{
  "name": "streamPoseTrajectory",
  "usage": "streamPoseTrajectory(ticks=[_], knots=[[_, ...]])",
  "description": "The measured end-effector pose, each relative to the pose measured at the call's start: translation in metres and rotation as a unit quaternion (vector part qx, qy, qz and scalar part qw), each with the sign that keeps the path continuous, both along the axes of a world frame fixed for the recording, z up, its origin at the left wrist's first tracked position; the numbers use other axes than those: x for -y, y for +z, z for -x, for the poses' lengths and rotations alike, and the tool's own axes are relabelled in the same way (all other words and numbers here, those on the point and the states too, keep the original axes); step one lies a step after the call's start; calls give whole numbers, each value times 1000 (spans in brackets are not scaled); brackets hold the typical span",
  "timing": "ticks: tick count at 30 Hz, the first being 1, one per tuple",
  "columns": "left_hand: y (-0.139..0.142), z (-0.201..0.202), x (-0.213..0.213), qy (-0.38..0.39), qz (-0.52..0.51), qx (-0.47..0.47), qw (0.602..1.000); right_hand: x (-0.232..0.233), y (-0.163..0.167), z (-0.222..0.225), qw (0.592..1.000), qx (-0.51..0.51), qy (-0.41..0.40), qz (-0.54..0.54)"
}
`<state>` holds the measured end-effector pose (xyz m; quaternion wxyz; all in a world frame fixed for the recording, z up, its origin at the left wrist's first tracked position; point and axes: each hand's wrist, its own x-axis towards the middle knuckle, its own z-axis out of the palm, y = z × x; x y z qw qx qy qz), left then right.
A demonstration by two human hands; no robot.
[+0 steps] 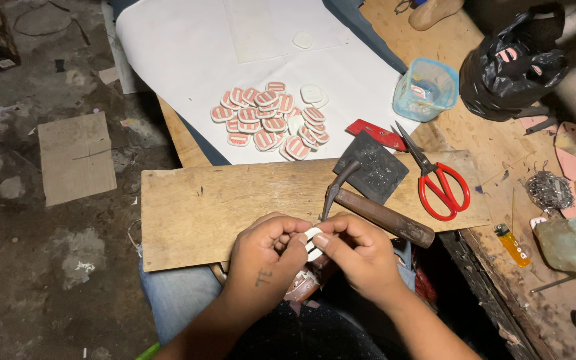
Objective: The person repeatedly shapes small white sole pieces by striking them with a hammer-like tool and trimming edges with scissors. Finished pieces are placed on a nearby white sheet.
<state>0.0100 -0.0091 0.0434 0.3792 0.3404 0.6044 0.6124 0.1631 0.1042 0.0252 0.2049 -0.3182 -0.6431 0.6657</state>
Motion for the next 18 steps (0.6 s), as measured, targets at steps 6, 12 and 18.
streamPoseTrajectory(ticks=[6,12,18], knots=[[-4,1,1,3,30,119,992,0,-3,-2,999,-16,2,-46],[-3,-6,0,-56,30,219,974,6,-15,3,993,-47,-77,-79],[0,-6,-1,-20,42,221,974,6,-18,1,982,-149,-77,86]])
